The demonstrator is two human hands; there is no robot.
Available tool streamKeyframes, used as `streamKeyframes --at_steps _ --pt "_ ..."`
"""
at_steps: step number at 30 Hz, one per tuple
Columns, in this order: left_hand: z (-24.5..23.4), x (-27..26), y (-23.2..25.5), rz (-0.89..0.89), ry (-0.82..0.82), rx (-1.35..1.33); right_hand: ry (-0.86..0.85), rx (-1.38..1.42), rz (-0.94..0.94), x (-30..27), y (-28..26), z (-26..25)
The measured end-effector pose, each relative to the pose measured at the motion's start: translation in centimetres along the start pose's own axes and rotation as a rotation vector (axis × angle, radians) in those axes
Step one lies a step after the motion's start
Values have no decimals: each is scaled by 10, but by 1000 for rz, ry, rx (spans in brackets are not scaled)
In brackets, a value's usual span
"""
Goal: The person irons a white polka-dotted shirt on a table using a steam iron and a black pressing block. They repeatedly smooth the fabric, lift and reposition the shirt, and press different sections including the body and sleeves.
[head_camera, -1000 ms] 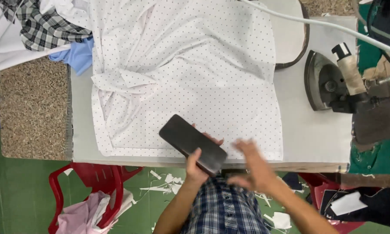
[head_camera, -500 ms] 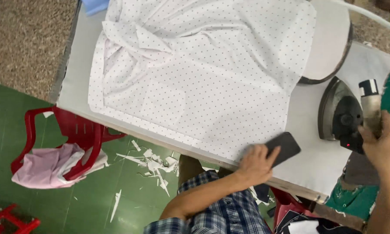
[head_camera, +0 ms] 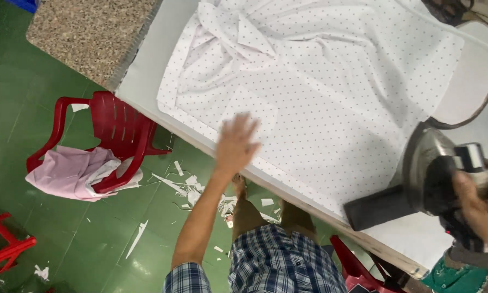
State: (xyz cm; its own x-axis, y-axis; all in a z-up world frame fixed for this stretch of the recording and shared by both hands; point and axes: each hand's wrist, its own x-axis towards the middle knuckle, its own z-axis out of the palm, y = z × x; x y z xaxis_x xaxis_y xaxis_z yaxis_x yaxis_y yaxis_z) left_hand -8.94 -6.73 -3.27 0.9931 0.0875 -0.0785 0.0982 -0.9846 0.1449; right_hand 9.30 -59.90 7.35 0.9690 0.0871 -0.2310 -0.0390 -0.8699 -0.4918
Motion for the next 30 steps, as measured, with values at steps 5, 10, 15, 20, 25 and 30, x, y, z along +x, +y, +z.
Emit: streamKeyframes --at_steps 5,10,15,20,25,30 --pt "-35 -46 -122 -398 555 109 -343 -141 216 -71 -319 28" --pt "-15 -38 -187 68 512 31 -380 -472 -507 -73 -319 198" --pt "8 -34 -238 -3 473 -3 -282 -576 -741 -97 -398 257" --pt "35 -31 -240 -50 571 -187 -258 -660 -721 -97 -463 298" --pt "38 -28 -239 -77 642 -299 -209 -689 -778 -92 -476 310" --pt "18 -34 -243 -56 561 -398 -200 -642 -785 -90 -477 314"
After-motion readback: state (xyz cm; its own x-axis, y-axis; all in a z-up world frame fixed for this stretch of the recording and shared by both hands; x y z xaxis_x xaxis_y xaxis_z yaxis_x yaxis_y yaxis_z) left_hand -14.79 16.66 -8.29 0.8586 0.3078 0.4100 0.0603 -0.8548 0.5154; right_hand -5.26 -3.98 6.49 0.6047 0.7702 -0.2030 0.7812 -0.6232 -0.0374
